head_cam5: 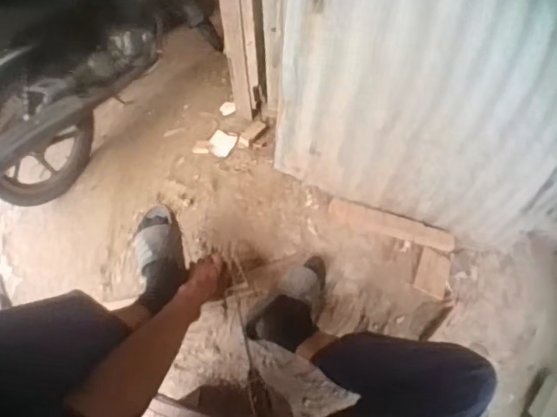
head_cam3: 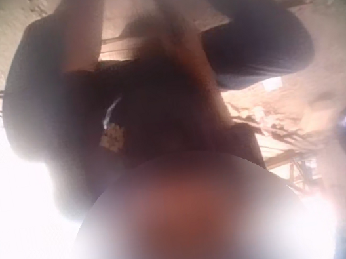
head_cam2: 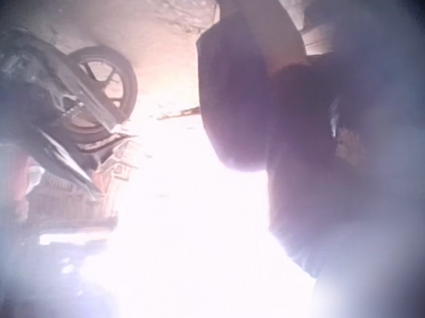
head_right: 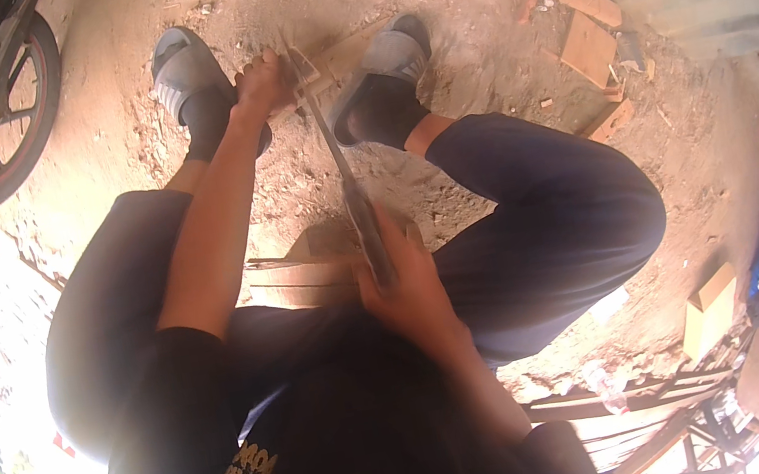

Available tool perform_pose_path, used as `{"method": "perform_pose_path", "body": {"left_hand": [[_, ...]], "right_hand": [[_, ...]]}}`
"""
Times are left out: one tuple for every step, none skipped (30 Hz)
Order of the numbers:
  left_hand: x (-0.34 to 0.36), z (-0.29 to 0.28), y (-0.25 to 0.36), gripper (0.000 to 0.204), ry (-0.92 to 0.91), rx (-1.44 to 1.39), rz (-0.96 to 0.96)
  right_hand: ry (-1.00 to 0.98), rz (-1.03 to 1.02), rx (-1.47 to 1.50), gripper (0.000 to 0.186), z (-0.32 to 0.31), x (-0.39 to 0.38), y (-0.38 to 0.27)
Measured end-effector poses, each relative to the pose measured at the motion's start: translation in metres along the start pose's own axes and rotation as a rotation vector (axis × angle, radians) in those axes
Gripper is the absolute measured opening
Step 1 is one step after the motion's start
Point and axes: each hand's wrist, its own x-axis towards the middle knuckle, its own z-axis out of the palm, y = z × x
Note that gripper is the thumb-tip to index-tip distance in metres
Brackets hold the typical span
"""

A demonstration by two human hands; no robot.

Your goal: The person sits on the ground and uses a hand saw to cut a small piece of wood placed between their feet. They hold the wood steady with one hand and saw with the other, producing sawdust as they work.

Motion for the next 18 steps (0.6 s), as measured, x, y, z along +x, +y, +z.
{"method": "perform_pose_path", "body": {"left_hand": [[0.003,-0.002,-0.003,0.074,0.013,0.016,-0.008],[0.003,-0.002,0.000,0.074,0.020,0.019,-0.014],[0.004,-0.002,0.002,0.074,0.027,0.021,-0.020],[0.003,-0.001,0.002,0.074,0.028,0.017,-0.017],[0.005,-0.001,0.001,0.074,0.029,0.013,-0.015],[0.003,0.000,0.001,0.074,0.030,0.008,-0.011],[0.004,0.001,0.005,0.076,0.025,0.006,-0.008],[0.006,0.007,0.006,0.077,0.019,0.015,-0.002],[0.010,0.012,0.001,0.078,0.017,0.037,0.005],[0.016,0.016,-0.004,0.079,0.016,0.060,0.012],[0.011,0.015,-0.011,0.080,0.021,0.065,-0.012],[0.007,0.011,-0.008,0.081,0.031,0.053,-0.023],[0.006,0.006,-0.006,0.082,0.040,0.041,-0.036],[0.004,0.002,-0.008,0.082,0.047,0.027,-0.030],[0.007,0.004,0.002,0.081,0.045,-0.010,0.004],[0.009,0.007,0.011,0.080,0.042,-0.047,0.037],[0.008,0.005,0.002,0.081,0.056,-0.009,0.025],[0.009,0.006,0.005,0.081,0.046,-0.006,0.032]], "right_hand": [[0.018,-0.060,-0.009,0.058,-0.006,-0.020,0.005],[0.023,-0.076,-0.006,0.059,-0.014,-0.027,0.005],[0.021,-0.088,-0.001,0.060,-0.022,-0.034,0.004],[0.004,-0.059,0.037,0.061,-0.028,-0.039,0.002],[-0.012,-0.030,0.075,0.061,-0.030,-0.043,0.002],[-0.005,-0.057,0.067,0.062,-0.024,-0.033,0.008],[0.007,-0.093,0.049,0.062,-0.014,-0.007,0.016],[0.013,-0.129,0.034,0.063,-0.009,0.007,0.018],[0.007,-0.100,-0.005,0.063,-0.008,0.004,0.013],[-0.005,-0.071,-0.047,0.064,-0.009,0.000,0.009],[-0.031,-0.083,-0.040,0.063,-0.018,-0.020,0.000],[-0.028,-0.089,-0.019,0.063,-0.022,-0.025,-0.002],[-0.028,-0.094,0.005,0.063,-0.025,-0.029,-0.004],[-0.014,-0.093,0.067,0.064,-0.024,-0.030,-0.002],[0.022,-0.072,0.109,0.065,-0.025,-0.034,-0.004],[0.034,-0.049,0.042,0.066,-0.021,-0.024,-0.001],[0.012,-0.068,0.016,0.068,-0.010,0.002,0.013],[0.010,-0.065,-0.031,0.069,-0.004,0.016,0.017]]}}
